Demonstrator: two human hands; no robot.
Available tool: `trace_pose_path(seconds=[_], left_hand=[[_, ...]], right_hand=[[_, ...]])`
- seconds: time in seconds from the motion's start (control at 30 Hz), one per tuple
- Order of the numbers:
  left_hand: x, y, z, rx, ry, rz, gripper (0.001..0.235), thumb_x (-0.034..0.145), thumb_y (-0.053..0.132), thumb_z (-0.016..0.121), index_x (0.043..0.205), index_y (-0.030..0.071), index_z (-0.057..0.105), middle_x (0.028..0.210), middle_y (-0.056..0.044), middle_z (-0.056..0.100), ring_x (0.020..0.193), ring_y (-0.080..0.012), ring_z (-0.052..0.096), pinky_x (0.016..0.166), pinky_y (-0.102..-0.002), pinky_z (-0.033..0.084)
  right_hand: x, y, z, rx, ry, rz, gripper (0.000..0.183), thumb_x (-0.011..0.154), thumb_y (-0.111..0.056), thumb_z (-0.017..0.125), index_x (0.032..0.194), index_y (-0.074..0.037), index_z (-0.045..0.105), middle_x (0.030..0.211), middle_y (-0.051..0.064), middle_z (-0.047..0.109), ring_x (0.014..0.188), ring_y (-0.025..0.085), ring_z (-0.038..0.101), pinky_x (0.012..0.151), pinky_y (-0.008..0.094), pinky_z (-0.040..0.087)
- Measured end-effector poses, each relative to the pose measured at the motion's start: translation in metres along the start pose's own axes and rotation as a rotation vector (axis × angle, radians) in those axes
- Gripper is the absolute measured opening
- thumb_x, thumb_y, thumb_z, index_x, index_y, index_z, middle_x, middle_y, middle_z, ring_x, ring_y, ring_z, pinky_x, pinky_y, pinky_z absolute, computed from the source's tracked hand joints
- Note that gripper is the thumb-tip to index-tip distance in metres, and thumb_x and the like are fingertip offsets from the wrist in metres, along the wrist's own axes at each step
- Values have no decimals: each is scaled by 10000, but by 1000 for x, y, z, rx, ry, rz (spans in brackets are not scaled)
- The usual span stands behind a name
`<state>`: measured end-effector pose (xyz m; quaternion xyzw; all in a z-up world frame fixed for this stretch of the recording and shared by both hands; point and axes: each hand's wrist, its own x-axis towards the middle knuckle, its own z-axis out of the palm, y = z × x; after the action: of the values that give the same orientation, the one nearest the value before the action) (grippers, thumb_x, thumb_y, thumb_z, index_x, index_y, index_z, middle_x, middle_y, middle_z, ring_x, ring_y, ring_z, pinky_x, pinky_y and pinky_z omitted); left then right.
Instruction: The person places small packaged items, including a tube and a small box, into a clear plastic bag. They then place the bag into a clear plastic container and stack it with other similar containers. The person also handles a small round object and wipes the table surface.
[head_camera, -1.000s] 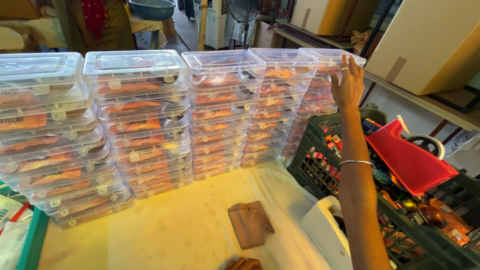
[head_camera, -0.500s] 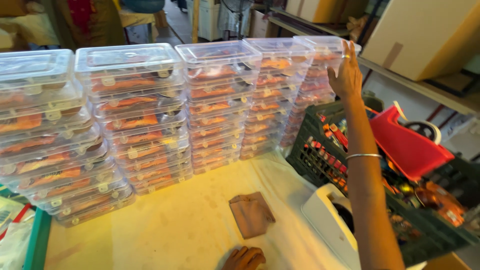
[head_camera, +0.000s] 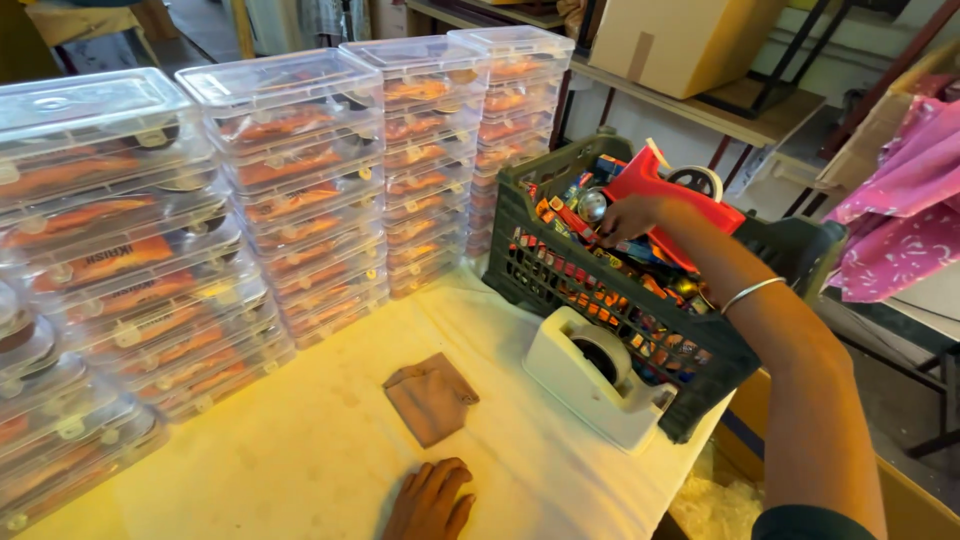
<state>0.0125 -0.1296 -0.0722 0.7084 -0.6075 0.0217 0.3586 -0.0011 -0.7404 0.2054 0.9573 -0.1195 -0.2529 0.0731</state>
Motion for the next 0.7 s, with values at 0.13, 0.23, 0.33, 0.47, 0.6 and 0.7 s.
trace_pose_path(seconds=[0.13,0.23,0.33,0.47,0.6,0.7], left_hand=[[3,6,-12,-31,-43,-29,288,905,295,713,1125,112,676,1220,-69,630,1083,-282,607,844,-463,490],[1,2,-9,-50,-33,-15,286,896,286,717,1121,112,686,1220,-66,631,1092,-279,610,844,-456,492],[0,-2,-4,-69,-41,-22,287,886,276,725,1115,108,692,1220,-75,625,1089,-283,606,854,-460,487],[1,0,-6,-62,-39,-15,286,883,272,723,1113,105,697,1224,-74,627,1088,-283,607,860,-461,487],[1,1,-7,-63,-22,1,288,883,268,720,1115,99,697,1221,-69,632,1082,-280,608,870,-457,490],[0,-2,-4,-65,-32,-11,289,891,270,720,1122,98,699,1228,-75,627,1086,-281,606,859,-454,490]], right_hand=[[72,5,79,121,331,-328,365,865,-370,650,1142,-156,754,1076,78,786,956,271,736,828,411,568],[88,-7,95,268,259,-142,511,797,-243,712,1269,-90,592,1048,138,738,946,297,731,818,429,573],[100,-1,104,1373,100,465,502,1006,-494,467,1240,-99,671,1038,165,751,959,331,695,805,510,546],[122,33,127,956,122,194,384,955,-299,616,1210,-17,669,1044,177,783,916,325,743,763,469,598],[91,4,125,1121,-2,-242,441,972,-347,639,1304,-56,626,1171,115,718,981,219,717,764,453,634],[74,-13,120,1316,20,384,612,1022,-554,262,1180,-87,626,987,150,743,715,263,721,581,505,587]])
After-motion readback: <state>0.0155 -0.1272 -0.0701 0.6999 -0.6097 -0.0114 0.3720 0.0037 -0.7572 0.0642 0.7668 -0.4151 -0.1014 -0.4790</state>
